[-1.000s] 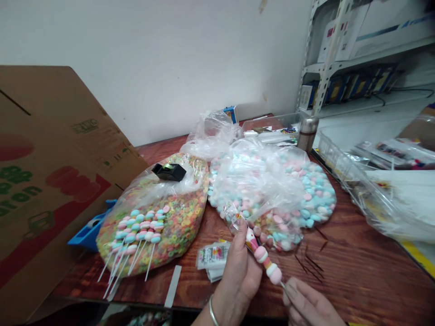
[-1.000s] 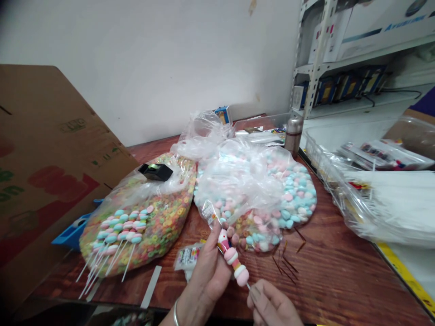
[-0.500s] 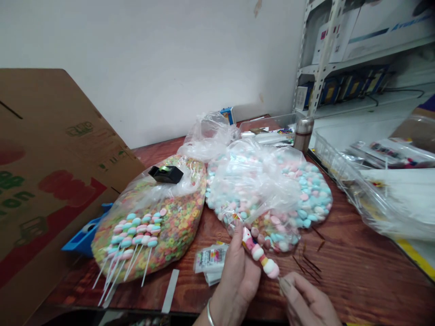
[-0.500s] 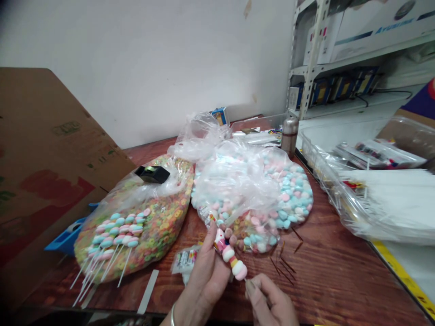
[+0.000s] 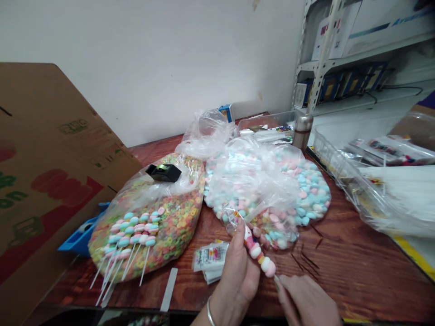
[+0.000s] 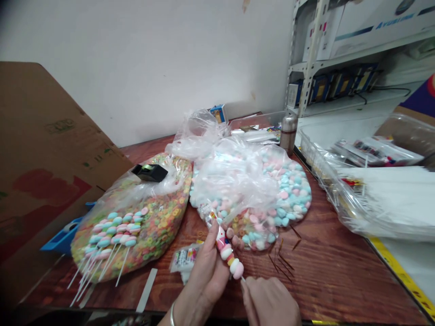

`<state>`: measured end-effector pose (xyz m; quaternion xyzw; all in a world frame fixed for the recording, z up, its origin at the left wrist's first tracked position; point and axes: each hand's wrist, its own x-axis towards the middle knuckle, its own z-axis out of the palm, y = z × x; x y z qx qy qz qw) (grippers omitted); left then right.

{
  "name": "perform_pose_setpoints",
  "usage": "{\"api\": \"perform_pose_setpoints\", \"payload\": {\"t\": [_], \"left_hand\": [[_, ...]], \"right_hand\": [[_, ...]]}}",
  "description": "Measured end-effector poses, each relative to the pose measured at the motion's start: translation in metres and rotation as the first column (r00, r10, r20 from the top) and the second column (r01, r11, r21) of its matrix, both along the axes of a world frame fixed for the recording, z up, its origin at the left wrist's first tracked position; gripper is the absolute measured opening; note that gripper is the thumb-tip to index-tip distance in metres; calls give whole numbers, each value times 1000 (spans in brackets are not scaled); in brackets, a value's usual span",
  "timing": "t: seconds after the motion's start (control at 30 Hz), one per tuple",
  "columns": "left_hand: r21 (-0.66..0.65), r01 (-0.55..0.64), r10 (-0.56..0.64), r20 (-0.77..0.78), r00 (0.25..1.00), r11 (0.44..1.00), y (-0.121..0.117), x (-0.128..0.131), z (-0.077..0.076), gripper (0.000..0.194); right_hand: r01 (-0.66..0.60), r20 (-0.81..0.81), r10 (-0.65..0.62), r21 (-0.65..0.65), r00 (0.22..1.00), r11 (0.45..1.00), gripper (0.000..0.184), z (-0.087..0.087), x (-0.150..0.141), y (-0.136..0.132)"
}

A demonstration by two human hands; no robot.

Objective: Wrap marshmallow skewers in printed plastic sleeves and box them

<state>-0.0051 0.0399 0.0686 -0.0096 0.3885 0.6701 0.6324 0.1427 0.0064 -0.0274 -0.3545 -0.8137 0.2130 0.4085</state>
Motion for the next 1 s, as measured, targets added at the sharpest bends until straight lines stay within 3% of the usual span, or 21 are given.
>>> {"api": "perform_pose_setpoints", "payload": {"t": [0.03,0.07,0.13,0.17,0.23,0.33,0.43,0.5,0.67,0.9,1.0], "left_hand": [[19,26,-27,15,1000,999,-1,0,-1,31],[41,57,-59,31,998,998,-2,0,-2,30],[76,115,-119,57,991,990,-3,-1,-6,28],[83,121,-126,58,990,989,-4,-2,-10,26],[73,71,-74,38,997,995,-4,-5,-16,20],[62,-29,28,14,999,998,-3,-8,-21,20],[55,-31,30,13,999,998,0,-8,-18,14],[36,-27,27,16,1000,999,1,-8,-13,13],[55,84,-89,112,990,995,1,-12,-4,29],[113,210,-213,13,977,971,0,-21,-10,27],[96,150,-150,0,989,984,0,-22,-12,12]], "right_hand": [[-12,-69,-3,-208,998,978,13,1,0,0],[-51,-167,-25,-437,986,898,21,2,0,1],[-234,-379,-126,-765,917,600,34,3,-3,1],[-339,-467,-196,-821,862,460,39,4,-4,1],[-506,-574,-309,-817,759,275,43,5,-8,2],[-670,-657,-374,-733,654,115,43,11,-14,1],[-762,-674,-433,-646,599,-49,40,21,-18,0],[-785,-669,-464,-612,580,-99,39,28,-18,0],[-811,-687,-485,-580,541,-84,38,34,-15,2],[-822,-724,-423,-561,545,-99,38,35,-12,0],[-800,-711,-406,-594,573,-89,40,32,-13,-3]]}}
